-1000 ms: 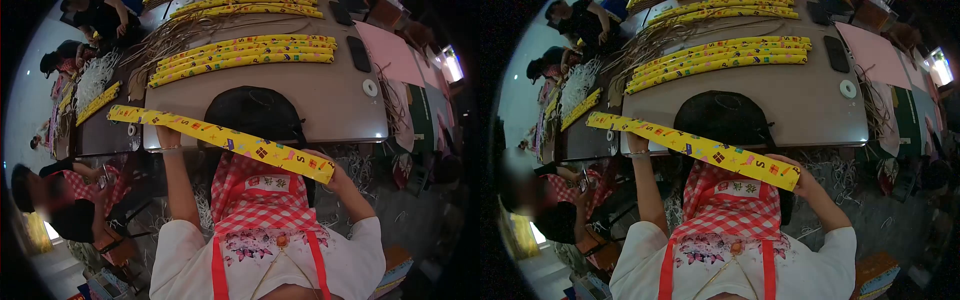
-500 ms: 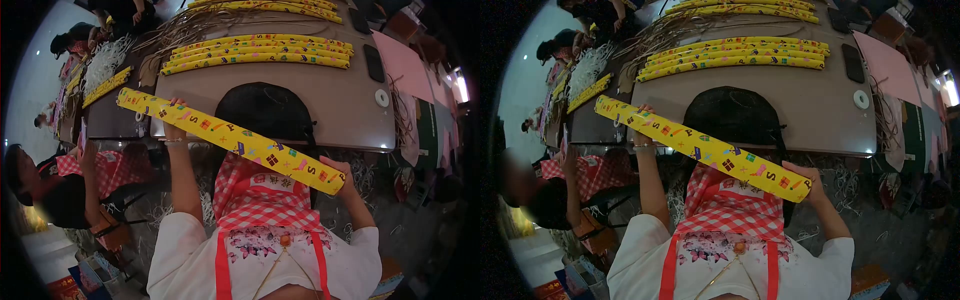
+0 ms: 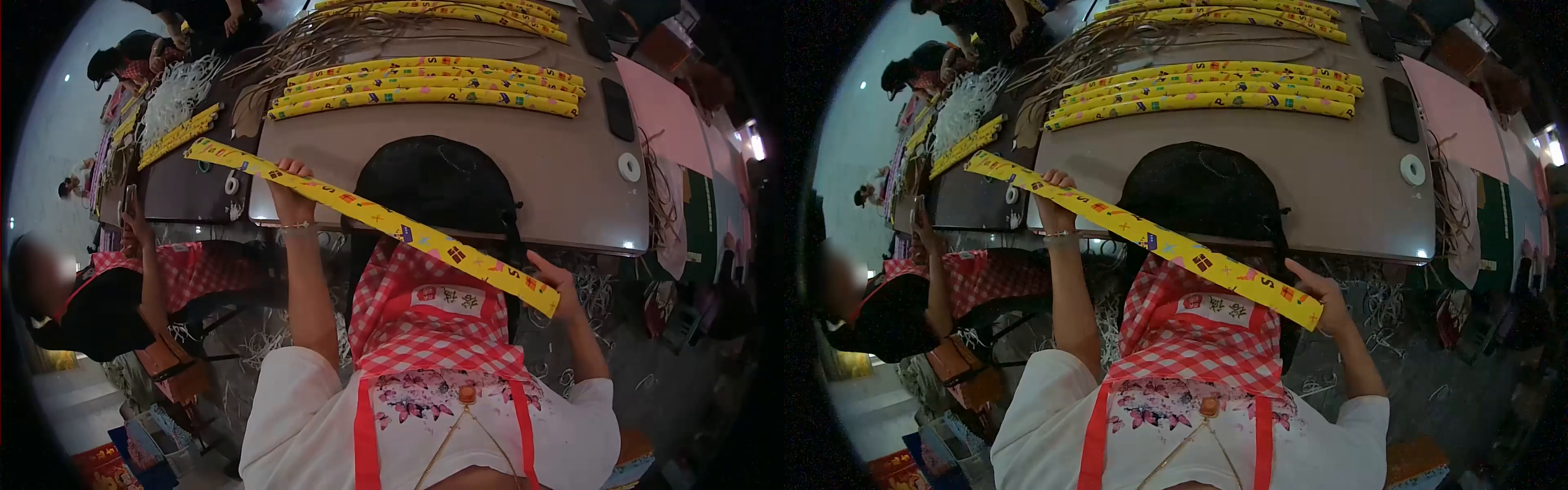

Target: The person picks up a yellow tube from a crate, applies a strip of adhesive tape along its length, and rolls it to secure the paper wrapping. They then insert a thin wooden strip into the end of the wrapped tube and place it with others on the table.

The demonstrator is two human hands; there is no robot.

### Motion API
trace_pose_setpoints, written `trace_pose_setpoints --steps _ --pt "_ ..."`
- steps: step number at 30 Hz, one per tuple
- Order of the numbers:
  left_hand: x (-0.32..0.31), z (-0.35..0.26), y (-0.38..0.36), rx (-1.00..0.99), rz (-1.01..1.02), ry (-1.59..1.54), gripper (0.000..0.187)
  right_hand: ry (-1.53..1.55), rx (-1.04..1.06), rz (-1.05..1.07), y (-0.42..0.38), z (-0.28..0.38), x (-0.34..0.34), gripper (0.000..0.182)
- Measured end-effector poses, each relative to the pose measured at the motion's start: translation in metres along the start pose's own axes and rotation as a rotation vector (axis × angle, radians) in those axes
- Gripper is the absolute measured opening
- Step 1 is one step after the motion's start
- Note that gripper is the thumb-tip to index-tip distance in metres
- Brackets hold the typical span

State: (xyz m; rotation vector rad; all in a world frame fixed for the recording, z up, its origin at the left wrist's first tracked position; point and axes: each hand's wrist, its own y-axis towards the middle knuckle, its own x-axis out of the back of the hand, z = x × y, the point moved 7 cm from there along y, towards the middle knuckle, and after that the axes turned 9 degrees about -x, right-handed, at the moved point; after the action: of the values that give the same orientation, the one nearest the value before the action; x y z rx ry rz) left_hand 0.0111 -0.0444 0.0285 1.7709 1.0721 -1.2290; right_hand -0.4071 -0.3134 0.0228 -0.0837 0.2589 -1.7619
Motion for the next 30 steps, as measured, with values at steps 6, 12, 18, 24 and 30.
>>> trace_pose_setpoints --steps 6,12,18,24,30 --pt "0.0 0.0 -0.003 -0.067 -0.095 0.105 0.021 0.031 0.026 -0.034 -0.003 0.015 -0.007 0.052" --pt "-0.017 0.005 -0.015 -0.118 -0.1 0.178 0.03 0.535 -0.13 -0.017 -0.005 0.003 -0.016 0.051" --pt "-0.026 0.001 -0.017 -0.195 -0.072 0.235 0.035 1.225 -0.345 0.138 -0.005 -0.011 -0.03 0.046" --pt "-0.005 -0.011 -0.012 -0.134 -0.147 0.13 0.027 -0.418 0.109 -0.047 -0.007 0.024 -0.01 0.068" --pt "0.004 -0.017 -0.01 -0.131 -0.187 0.186 0.044 -0.086 -0.026 -0.007 -0.004 0.027 -0.009 0.064"
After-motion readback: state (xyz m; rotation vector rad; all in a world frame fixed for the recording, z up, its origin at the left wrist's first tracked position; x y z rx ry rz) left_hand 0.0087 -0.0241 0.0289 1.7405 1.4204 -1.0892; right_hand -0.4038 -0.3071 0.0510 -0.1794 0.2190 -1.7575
